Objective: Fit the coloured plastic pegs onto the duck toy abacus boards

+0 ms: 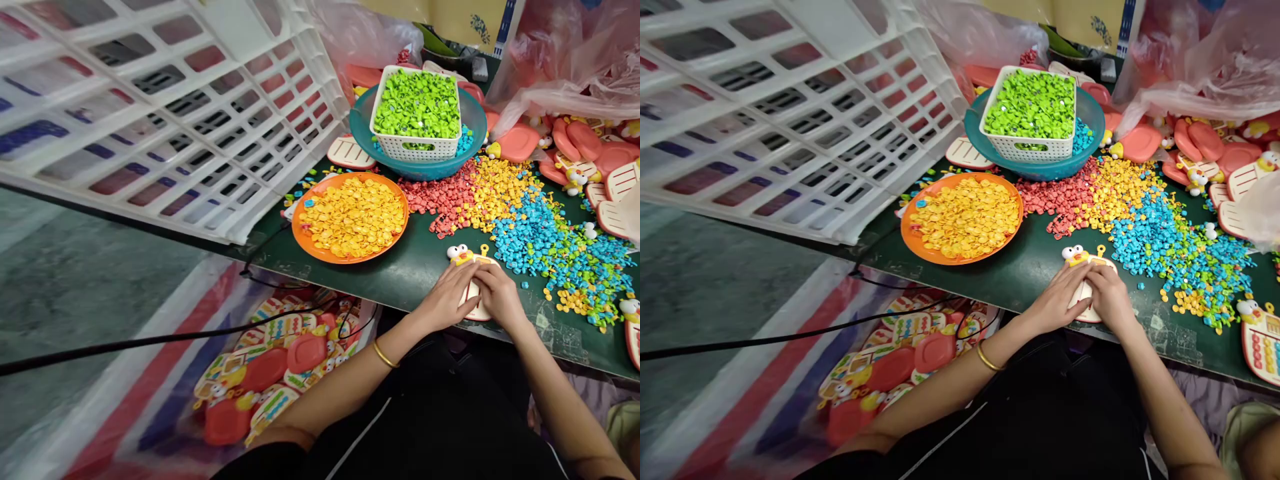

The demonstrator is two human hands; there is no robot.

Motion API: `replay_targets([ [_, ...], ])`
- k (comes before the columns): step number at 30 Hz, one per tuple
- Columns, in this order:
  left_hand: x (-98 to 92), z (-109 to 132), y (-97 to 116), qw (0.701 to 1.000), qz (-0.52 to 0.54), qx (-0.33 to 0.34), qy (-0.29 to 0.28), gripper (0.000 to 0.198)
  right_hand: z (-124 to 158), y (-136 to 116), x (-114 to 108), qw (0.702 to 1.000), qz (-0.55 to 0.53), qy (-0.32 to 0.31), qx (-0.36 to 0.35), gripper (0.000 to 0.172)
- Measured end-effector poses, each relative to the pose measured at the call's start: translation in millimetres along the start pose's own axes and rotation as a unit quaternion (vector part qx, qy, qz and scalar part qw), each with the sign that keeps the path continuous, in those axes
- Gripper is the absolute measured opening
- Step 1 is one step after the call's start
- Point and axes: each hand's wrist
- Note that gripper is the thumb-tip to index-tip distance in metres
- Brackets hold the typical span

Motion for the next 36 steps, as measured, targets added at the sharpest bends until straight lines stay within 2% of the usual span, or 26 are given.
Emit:
replay_targets([
  [3,-3.8,-2.1,-2.9,1.000,0.000,0.006,-0.019,0.075,-37.6,3.4,16.9,0.998,-0.019,0.049,0.016,0.022],
  [5,-6.9,-4.0,-2.7,0.998,-0.003,0.027,-0.053,0.068,-73.2,7.0,29.5,0.996,0.021,0.088,0.022,0.021],
  [7,-9.1,-4.4,-1.5,0.997,-0.003,0.042,-0.071,0.060,-104.2,9.1,41.5,0.994,0.093,0.057,0.015,0.019],
  [9,-10.2,-2.8,0.0,0.998,-0.002,0.040,-0.058,0.058,-121.5,10.0,49.1,0.986,0.166,-0.016,0.008,0.017],
  [11,-10.7,-0.1,1.5,0.999,-0.009,0.032,-0.032,0.057,-123.8,12.5,49.2,0.974,0.217,-0.069,0.004,0.017],
  [13,-11.2,2.3,3.3,0.999,-0.033,0.014,-0.008,0.057,-116.7,18.3,42.4,0.968,0.237,-0.077,0.003,0.015],
  [17,-12.4,2.8,7.0,0.998,-0.049,-0.025,0.011,0.055,-103.4,34.6,24.2,0.974,0.220,-0.045,0.000,0.010],
  [21,-11.1,3.0,10.6,0.997,-0.027,-0.058,0.036,0.053,-102.1,43.2,18.8,0.979,0.198,-0.044,0.033,0.006],
  [25,-8.7,9.9,14.1,0.993,-0.033,-0.088,0.068,0.045,-100.5,38.9,20.2,0.982,0.187,-0.010,0.027,0.014],
  [28,-8.0,14.6,15.3,0.993,-0.031,-0.084,0.078,0.041,-106.3,24.3,30.4,0.985,0.172,0.029,-0.020,0.020],
  [30,-8.4,15.6,15.6,0.993,-0.033,-0.081,0.074,0.040,-116.5,9.5,46.9,0.985,0.140,-0.005,-0.096,0.027],
  [33,-11.2,16.2,15.7,0.993,-0.047,-0.087,0.069,0.038,-134.4,-10.8,79.2,0.964,0.116,-0.114,-0.212,0.035],
  [36,-16.7,19.2,14.5,0.993,-0.052,-0.086,0.065,0.037,-144.8,-15.3,95.6,0.942,0.131,-0.182,-0.249,0.028],
])
Point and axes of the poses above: each hand's wrist, its own z-axis away from the middle knuckle, its own x-axis out of the palm, y = z × x, and after that the axes turned 12 degrees about y, right-handed
